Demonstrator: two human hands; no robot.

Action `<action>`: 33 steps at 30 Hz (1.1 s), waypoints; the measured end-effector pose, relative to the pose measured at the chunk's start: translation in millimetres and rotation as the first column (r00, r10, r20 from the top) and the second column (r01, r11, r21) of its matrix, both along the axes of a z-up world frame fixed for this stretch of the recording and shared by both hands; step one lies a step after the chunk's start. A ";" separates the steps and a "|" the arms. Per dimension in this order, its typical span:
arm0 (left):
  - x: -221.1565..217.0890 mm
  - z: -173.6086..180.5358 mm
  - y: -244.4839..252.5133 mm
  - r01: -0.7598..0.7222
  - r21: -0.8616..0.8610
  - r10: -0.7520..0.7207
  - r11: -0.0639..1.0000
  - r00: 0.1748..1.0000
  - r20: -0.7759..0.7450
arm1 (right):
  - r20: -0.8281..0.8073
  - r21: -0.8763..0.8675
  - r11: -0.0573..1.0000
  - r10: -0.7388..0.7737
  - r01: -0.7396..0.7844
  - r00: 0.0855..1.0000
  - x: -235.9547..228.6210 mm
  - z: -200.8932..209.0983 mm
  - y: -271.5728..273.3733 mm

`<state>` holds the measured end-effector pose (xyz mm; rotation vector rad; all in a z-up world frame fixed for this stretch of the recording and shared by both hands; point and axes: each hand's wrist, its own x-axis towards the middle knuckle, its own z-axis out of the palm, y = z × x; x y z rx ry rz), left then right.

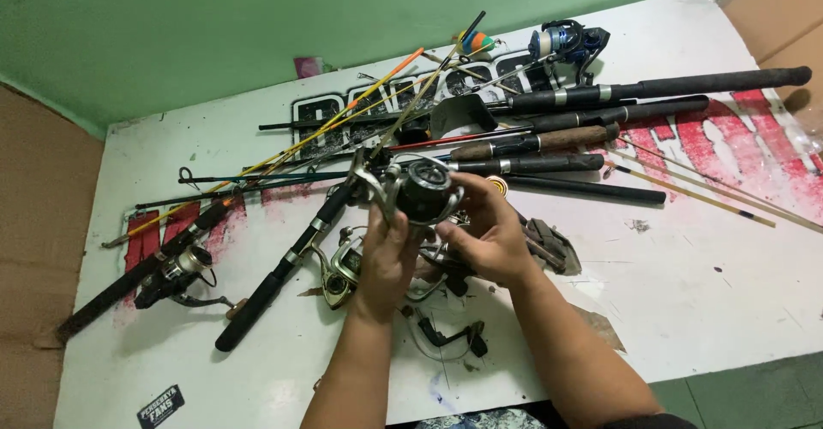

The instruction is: Assembling the internal components of a fishing reel on a workbench.

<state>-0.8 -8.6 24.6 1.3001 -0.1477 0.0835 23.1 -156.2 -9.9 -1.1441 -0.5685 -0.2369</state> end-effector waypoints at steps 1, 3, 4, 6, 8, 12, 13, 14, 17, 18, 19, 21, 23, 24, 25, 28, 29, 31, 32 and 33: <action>-3.2 2.8 -3.4 -0.001 0.000 0.001 1.000 1.000 -0.002 | -0.002 0.000 1.000 0.001 -0.001 1.000 -1.6 2.9 -0.6; -7.7 9.1 -11.0 0.105 -0.176 -0.133 0.979 0.979 -0.153 | 0.014 0.040 0.998 -0.052 0.051 0.999 -2.7 9.5 -2.7; -6.2 9.4 -7.2 0.103 -0.176 -0.131 0.979 0.980 -0.152 | 0.015 0.040 0.998 -0.050 0.049 0.999 -2.7 12.6 -5.7; -3.7 9.7 0.3 0.206 -0.044 -0.209 0.978 0.974 -0.085 | -0.038 0.041 0.996 -0.081 0.083 0.996 -3.4 18.1 -12.1; -6.1 6.2 -1.7 0.142 -0.096 -0.151 0.985 0.984 -0.090 | -0.079 0.067 0.994 -0.085 0.090 0.993 1.1 14.8 -16.4; 6.6 -28.3 0.6 0.000 -0.273 -0.037 0.962 0.991 -0.132 | -0.158 0.129 0.982 -0.115 0.136 0.981 4.0 4.9 -18.4; 9.5 -44.1 4.0 -0.003 -0.273 -0.034 0.962 0.991 -0.130 | -0.156 0.129 0.983 -0.112 0.132 0.982 4.9 -0.3 -20.1; 12.1 -60.0 7.1 -0.010 -0.265 -0.021 0.964 0.993 -0.113 | -0.144 0.124 0.982 -0.127 0.145 0.981 5.2 -5.7 -22.0; 6.5 -45.5 -0.1 -0.012 -0.262 -0.010 0.965 0.996 -0.084 | -0.114 0.116 0.977 -0.168 0.181 0.979 7.8 -6.0 -20.3; 1.8 -30.6 -5.5 -0.008 -0.269 -0.012 0.963 0.997 -0.072 | -0.095 0.110 0.973 -0.194 0.204 0.976 8.3 -3.5 -18.6; 1.9 -33.9 -3.1 -0.007 -0.270 -0.013 0.963 0.997 -0.073 | -0.095 0.109 0.973 -0.196 0.205 0.976 8.1 -0.4 -19.3; 2.4 -39.7 1.6 0.025 -0.306 -0.028 0.952 1.000 -0.008 | -0.132 -0.001 0.950 -0.310 0.313 0.942 7.5 6.7 -20.7; 4.8 -38.0 0.9 0.007 -0.287 -0.015 0.958 1.000 -0.026 | -0.099 -0.022 0.958 -0.286 0.285 0.953 4.5 11.7 -19.5; 3.7 -37.1 2.1 -0.019 -0.266 0.005 0.964 0.999 -0.054 | -0.075 -0.044 0.966 -0.256 0.253 0.964 1.6 13.9 -17.2; 3.4 -42.1 2.4 -0.025 -0.267 0.011 0.963 0.999 -0.052 | -0.073 -0.044 0.968 -0.250 0.247 0.966 0.0 13.5 -12.0; 9.6 -52.6 3.4 -0.048 -0.328 0.049 0.943 0.999 -0.005 | 0.032 -0.020 0.983 -0.182 0.182 0.983 -3.8 18.6 0.1; 13.0 -54.3 4.6 -0.063 -0.312 0.067 0.948 0.998 0.004 | 0.045 0.002 0.989 -0.146 0.146 0.988 -6.6 23.0 2.8; 10.1 -49.4 4.6 -0.079 -0.298 0.083 0.951 0.997 0.003 | 0.048 0.019 0.994 -0.112 0.111 0.993 -12.6 30.2 6.0; 7.3 -41.7 4.5 -0.074 -0.280 0.075 0.957 0.997 -0.008 | 0.048 0.017 0.991 -0.132 0.131 0.990 -12.8 34.0 7.4; 4.1 -33.9 4.6 -0.068 -0.261 0.066 0.963 0.998 -0.019 | 0.049 0.016 0.988 -0.152 0.151 0.987 -13.3 37.9 9.1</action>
